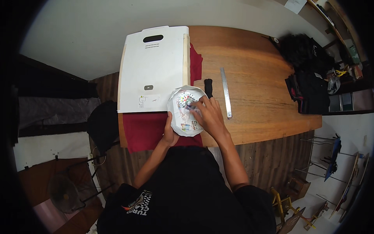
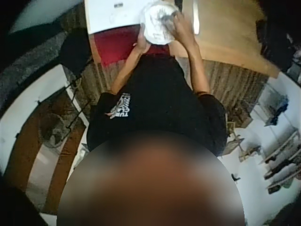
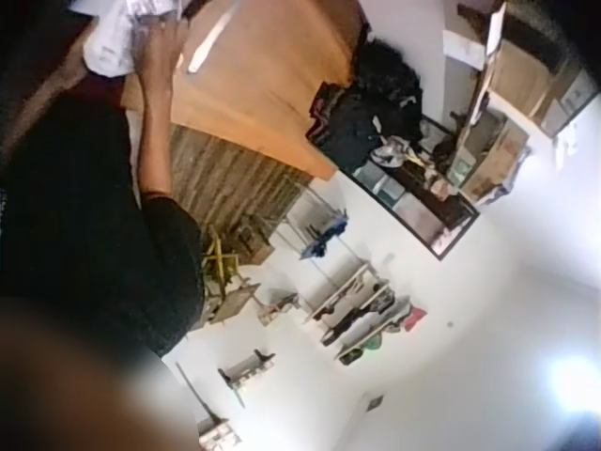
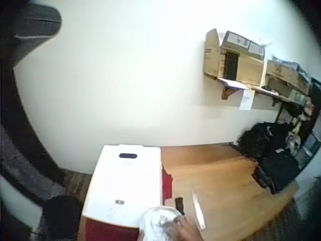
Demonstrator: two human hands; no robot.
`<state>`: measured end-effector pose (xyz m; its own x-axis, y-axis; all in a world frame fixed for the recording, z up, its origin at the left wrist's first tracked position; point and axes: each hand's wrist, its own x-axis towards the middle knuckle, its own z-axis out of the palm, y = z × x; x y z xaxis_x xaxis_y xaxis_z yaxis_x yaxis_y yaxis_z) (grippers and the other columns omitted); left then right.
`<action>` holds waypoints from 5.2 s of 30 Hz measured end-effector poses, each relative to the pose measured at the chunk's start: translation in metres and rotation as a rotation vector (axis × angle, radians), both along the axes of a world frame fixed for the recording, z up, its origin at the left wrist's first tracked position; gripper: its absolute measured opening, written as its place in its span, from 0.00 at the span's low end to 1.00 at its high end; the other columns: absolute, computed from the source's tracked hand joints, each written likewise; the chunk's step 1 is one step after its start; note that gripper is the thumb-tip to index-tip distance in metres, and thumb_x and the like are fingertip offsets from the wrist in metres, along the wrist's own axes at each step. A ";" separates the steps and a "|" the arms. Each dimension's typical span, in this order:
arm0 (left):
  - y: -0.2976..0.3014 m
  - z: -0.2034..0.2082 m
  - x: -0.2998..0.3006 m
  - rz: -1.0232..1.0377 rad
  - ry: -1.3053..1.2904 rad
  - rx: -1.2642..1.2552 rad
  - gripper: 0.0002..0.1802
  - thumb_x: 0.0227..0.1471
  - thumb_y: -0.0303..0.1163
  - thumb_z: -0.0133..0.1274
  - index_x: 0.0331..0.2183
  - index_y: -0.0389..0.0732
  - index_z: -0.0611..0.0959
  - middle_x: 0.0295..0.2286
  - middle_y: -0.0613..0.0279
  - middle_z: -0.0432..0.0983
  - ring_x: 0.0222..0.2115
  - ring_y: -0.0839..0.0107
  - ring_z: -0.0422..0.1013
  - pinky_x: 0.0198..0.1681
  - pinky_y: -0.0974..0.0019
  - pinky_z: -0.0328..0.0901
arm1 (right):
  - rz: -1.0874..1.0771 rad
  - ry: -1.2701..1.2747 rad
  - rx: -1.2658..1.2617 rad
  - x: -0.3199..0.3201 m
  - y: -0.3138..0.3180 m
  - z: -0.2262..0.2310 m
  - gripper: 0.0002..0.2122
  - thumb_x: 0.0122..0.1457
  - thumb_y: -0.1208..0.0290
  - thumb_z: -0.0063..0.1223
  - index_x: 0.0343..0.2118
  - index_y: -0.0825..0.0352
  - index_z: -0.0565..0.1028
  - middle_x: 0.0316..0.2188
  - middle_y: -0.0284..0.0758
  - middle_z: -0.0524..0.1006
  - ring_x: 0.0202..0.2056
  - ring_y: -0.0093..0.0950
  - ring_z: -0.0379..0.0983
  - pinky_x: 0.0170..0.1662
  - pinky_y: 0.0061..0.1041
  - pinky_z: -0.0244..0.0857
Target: Trimming a small red label using a pair of scissors on a workbench.
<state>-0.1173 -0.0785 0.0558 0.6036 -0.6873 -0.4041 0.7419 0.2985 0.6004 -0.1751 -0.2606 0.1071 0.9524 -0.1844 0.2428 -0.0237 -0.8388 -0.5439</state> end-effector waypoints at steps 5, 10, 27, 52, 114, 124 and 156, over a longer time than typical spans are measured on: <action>0.000 0.004 0.001 -0.047 -0.033 -0.011 0.37 0.68 0.57 0.28 0.66 0.41 0.54 0.61 0.53 0.61 0.61 0.59 0.62 0.63 0.55 0.59 | 0.122 0.200 0.003 -0.002 0.008 0.009 0.16 0.47 0.66 0.71 0.37 0.64 0.77 0.35 0.38 0.69 0.41 0.37 0.65 0.44 0.34 0.60; -0.001 0.000 -0.001 -0.067 0.020 -0.068 0.38 0.68 0.57 0.31 0.66 0.39 0.57 0.60 0.53 0.63 0.60 0.60 0.63 0.63 0.57 0.60 | 0.025 0.092 -0.020 0.009 0.005 0.013 0.17 0.44 0.67 0.73 0.35 0.62 0.76 0.36 0.36 0.68 0.39 0.38 0.65 0.44 0.36 0.60; 0.001 -0.009 0.002 -0.048 0.000 -0.071 0.38 0.68 0.58 0.30 0.66 0.39 0.56 0.61 0.52 0.62 0.61 0.60 0.62 0.63 0.56 0.59 | 0.068 0.203 -0.075 -0.008 -0.022 0.018 0.21 0.37 0.65 0.76 0.36 0.61 0.78 0.38 0.36 0.71 0.43 0.37 0.66 0.48 0.34 0.62; -0.010 -0.034 -0.005 -0.094 -0.164 0.289 0.34 0.68 0.48 0.41 0.63 0.32 0.61 0.55 0.54 0.69 0.55 0.68 0.66 0.58 0.66 0.60 | -0.410 0.043 1.123 -0.063 0.038 -0.057 0.25 0.70 0.67 0.46 0.65 0.70 0.56 0.57 0.42 0.69 0.57 0.28 0.65 0.60 0.28 0.59; 0.095 -0.065 0.006 0.318 -1.122 0.924 0.16 0.56 0.28 0.58 0.47 0.37 0.78 0.44 0.59 0.72 0.41 0.69 0.68 0.48 0.64 0.62 | -0.092 0.365 -0.237 -0.087 0.010 -0.194 0.24 0.58 0.63 0.57 0.60 0.47 0.70 0.65 0.36 0.61 0.67 0.43 0.52 0.69 0.50 0.42; 0.088 -0.066 0.003 0.285 -1.127 0.869 0.13 0.53 0.27 0.60 0.43 0.40 0.80 0.42 0.60 0.74 0.41 0.66 0.70 0.48 0.62 0.60 | 0.118 0.429 -0.133 -0.062 -0.019 -0.204 0.23 0.48 0.63 0.67 0.51 0.44 0.78 0.66 0.32 0.60 0.68 0.43 0.50 0.69 0.50 0.41; 0.098 -0.108 -0.016 -0.148 -0.932 0.743 0.11 0.56 0.32 0.61 0.42 0.41 0.81 0.35 0.68 0.80 0.31 0.79 0.72 0.37 0.72 0.63 | 0.356 0.482 -0.267 -0.036 -0.024 -0.219 0.14 0.44 0.65 0.70 0.36 0.55 0.82 0.67 0.32 0.59 0.70 0.40 0.46 0.71 0.51 0.38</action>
<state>-0.1337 0.0197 -0.0524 0.8092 -0.5587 -0.1816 -0.0710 -0.3998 0.9138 -0.2112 -0.2842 -0.1123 0.9577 0.1694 -0.2325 0.0912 -0.9453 -0.3132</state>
